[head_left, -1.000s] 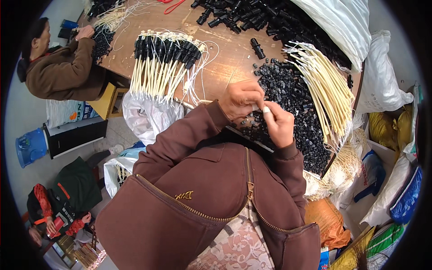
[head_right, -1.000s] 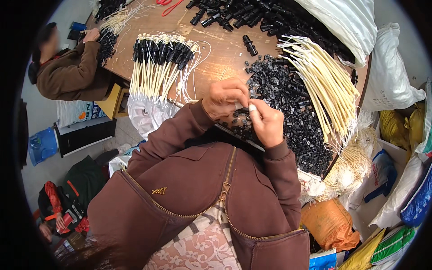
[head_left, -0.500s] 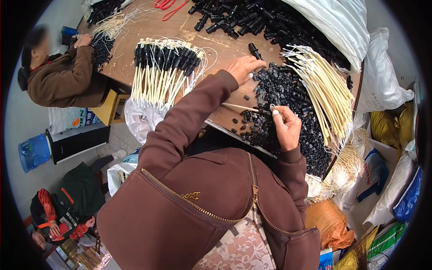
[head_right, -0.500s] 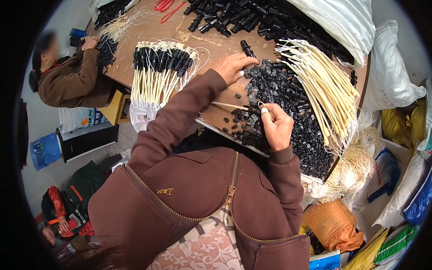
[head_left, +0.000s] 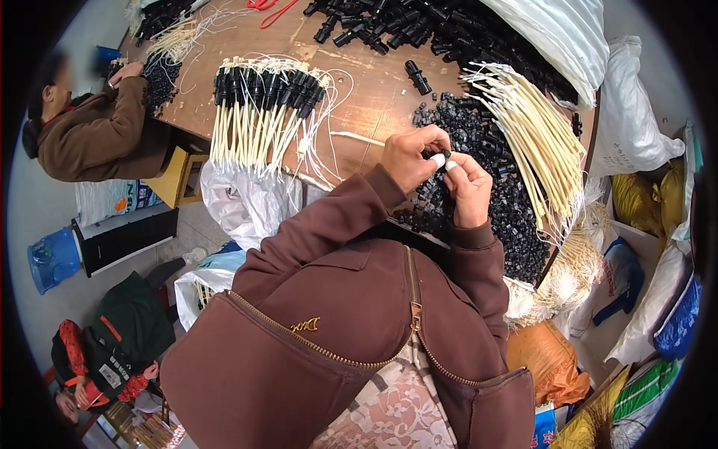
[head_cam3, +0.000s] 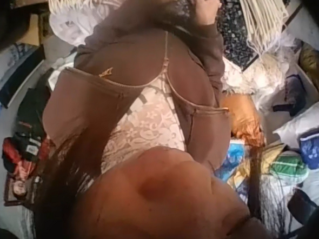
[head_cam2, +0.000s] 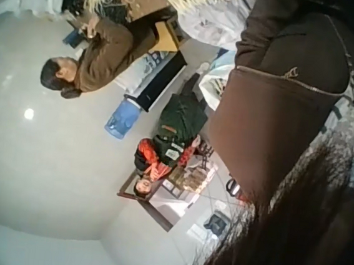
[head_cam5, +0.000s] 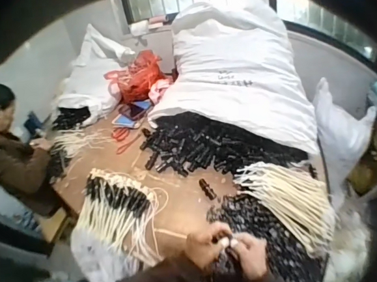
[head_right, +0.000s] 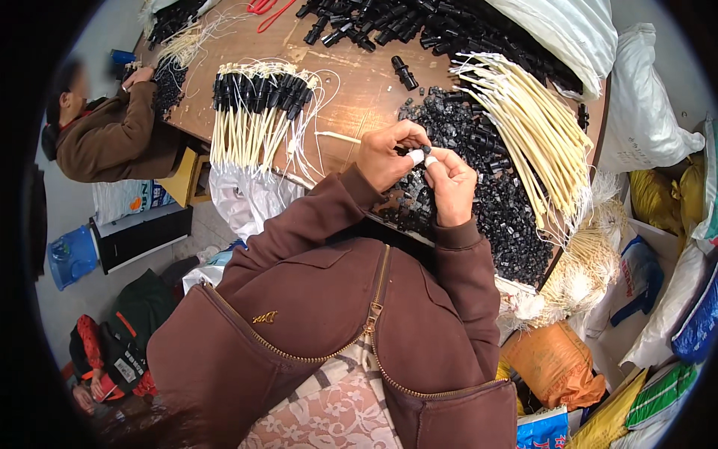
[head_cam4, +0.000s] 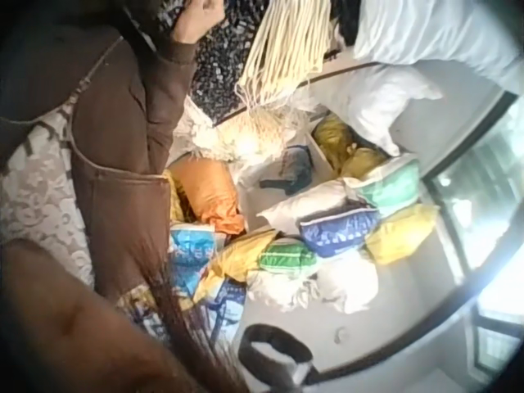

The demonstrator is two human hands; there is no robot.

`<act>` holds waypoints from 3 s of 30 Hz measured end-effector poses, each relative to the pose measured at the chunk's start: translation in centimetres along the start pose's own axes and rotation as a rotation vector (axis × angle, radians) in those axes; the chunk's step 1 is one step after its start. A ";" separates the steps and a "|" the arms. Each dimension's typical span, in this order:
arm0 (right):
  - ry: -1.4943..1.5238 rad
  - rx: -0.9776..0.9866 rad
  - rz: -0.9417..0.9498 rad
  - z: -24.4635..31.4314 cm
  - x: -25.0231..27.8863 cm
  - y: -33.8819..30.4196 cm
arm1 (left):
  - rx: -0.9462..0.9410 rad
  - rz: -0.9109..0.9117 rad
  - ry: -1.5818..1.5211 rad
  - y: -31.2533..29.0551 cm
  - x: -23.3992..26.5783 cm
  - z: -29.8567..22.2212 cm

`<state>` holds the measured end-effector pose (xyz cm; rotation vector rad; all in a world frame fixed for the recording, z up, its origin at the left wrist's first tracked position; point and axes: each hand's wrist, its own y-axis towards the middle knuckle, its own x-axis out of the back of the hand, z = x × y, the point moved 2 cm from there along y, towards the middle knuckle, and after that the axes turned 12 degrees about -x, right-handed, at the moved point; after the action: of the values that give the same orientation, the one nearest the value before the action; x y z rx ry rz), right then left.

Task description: Assembling electronic wire harnesses by organizing and connecting wires at a workbench.

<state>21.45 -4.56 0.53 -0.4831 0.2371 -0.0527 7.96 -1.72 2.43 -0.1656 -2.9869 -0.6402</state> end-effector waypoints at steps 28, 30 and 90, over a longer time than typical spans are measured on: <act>0.295 -0.024 0.128 1.3 0.0 -1.0 | -0.484 0.067 0.361 1.5 1.8 -1.3; 0.332 -0.046 0.144 1.9 0.5 -0.8 | -0.414 0.165 0.374 1.1 1.7 -0.5; -1.116 0.626 -0.113 5.7 1.0 -3.6 | 0.004 0.298 0.334 3.6 6.9 1.8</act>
<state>23.83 -5.31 6.90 0.1462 -0.8850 0.0376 1.50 2.90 2.96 -0.4448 -2.5736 -0.5622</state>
